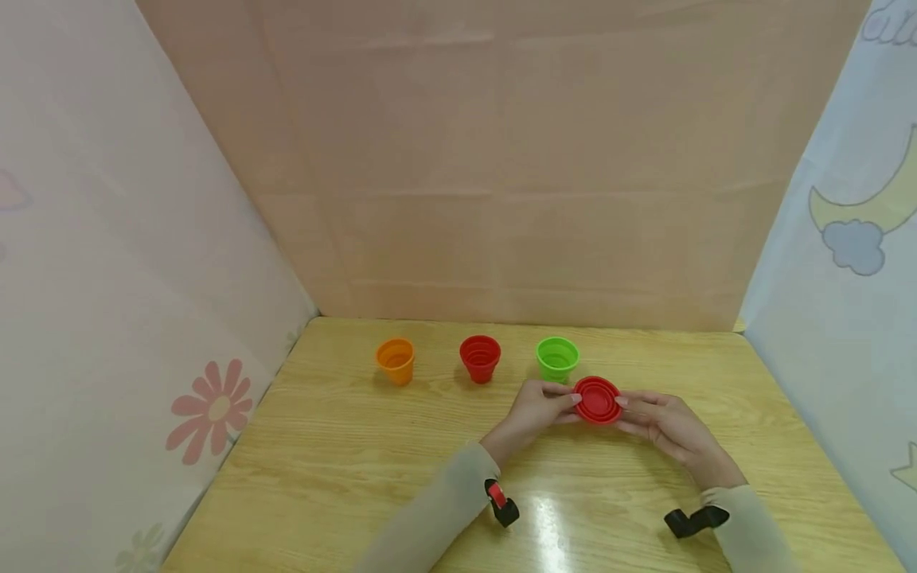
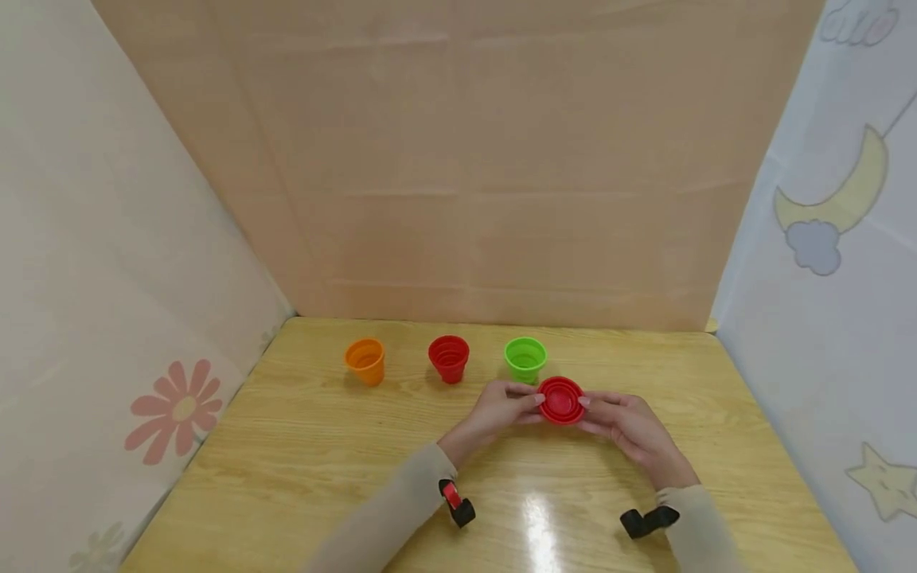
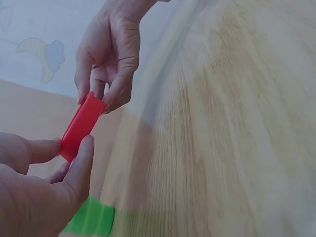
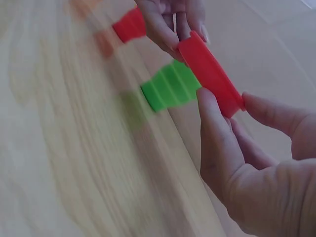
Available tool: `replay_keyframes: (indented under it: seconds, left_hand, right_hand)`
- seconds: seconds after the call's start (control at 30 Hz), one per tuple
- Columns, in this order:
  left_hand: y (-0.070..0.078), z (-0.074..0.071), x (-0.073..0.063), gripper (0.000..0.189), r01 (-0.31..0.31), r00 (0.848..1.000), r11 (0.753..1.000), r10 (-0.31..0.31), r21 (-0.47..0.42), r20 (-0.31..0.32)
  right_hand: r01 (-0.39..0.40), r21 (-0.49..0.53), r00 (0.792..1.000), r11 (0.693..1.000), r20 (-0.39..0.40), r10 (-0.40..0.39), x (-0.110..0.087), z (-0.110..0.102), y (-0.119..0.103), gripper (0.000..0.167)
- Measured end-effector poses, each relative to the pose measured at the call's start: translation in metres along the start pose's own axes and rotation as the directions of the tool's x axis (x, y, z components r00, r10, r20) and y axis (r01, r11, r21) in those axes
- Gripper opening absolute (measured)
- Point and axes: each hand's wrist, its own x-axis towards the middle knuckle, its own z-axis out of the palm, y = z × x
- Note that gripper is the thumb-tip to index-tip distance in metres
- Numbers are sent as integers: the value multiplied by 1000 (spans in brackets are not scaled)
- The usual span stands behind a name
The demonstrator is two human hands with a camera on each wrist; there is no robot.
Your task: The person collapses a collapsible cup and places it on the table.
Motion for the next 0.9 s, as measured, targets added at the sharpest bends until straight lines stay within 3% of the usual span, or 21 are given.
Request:
replay_keyframes:
  seconds: [0.1, 0.2, 0.4, 0.6, 0.9]
  left_hand:
    - [0, 15, 6, 22, -29, 1000, 1000, 29, -3, -8]
    - [-3, 31, 10, 19, -32, 998, 999, 32, 5, -59]
    - [-11, 61, 24, 14, 2, 989, 999, -7, -34, -148]
    - [-16, 78, 46, 6, 32, 975, 996, -48, -80, -218]
    - [-15, 100, 63, 4, 37, 946, 994, -67, -98, -318]
  right_hand:
    - [13, 0, 1000, 1000, 22, -13, -3, -13, -7, 37]
    - [3, -11, 999, 1000, 38, -3, -6, -26, -12, 39]
    - [-34, -27, 999, 999, -3, 34, -9, -50, -19, 37]
    - [-78, -3, 996, 997, -38, 78, -4, -68, -21, 37]
    - [-119, -35, 988, 992, -103, 115, 8, -91, -31, 37]
